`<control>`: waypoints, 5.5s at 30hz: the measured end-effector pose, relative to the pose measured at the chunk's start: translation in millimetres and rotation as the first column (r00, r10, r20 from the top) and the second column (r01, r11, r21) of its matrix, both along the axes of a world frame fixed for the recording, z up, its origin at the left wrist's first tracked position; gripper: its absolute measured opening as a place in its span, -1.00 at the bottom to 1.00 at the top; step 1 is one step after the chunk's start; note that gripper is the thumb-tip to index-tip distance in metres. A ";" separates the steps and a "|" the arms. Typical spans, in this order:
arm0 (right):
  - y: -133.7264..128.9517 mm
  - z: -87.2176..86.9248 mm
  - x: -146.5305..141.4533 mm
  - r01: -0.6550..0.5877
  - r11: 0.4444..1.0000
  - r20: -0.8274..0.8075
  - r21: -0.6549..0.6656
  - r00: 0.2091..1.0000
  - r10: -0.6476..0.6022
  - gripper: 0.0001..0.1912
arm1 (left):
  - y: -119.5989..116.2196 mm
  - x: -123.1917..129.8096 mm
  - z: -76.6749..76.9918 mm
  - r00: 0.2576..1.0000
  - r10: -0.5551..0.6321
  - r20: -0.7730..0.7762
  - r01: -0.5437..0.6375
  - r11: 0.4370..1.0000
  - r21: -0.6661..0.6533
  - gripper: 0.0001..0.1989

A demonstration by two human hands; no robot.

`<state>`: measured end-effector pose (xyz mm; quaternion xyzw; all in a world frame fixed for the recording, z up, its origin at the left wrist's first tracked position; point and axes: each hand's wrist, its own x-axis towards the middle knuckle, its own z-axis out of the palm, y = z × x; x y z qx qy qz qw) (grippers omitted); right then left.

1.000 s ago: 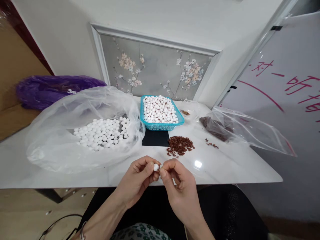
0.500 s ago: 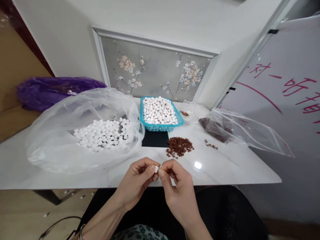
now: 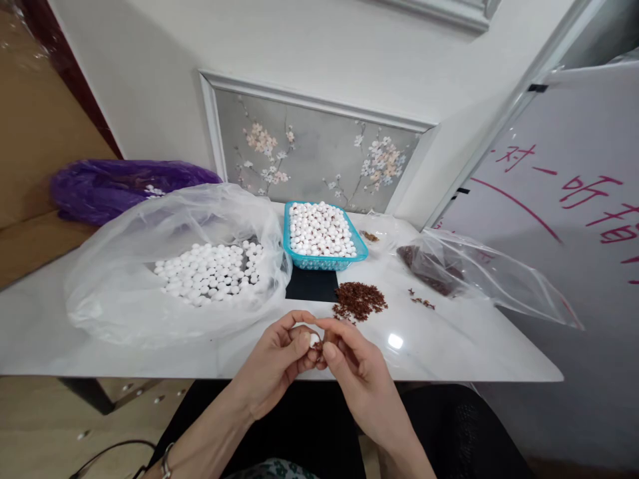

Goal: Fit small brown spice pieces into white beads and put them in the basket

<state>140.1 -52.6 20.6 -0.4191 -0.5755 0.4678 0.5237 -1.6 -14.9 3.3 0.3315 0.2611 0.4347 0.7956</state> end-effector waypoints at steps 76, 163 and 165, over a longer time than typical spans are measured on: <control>30.4 -68.1 47.3 0.461 0.718 0.556 0.521 0.455 -0.696 -0.73 | 69.5 -113.2 55.2 -0.145 0.551 -0.822 0.268 0.822 0.503 -0.82; 2.4 -10.0 -9.3 0.302 0.928 0.169 0.217 0.925 -0.341 -0.88 | 5.0 9.6 -4.0 0.997 0.080 -0.002 -0.080 0.994 -0.076 -0.91; 2.3 -10.7 -9.4 0.319 0.919 0.175 0.230 0.916 -0.362 -0.87 | 5.3 9.7 -4.5 0.995 0.094 -0.012 -0.095 0.993 -0.073 -0.91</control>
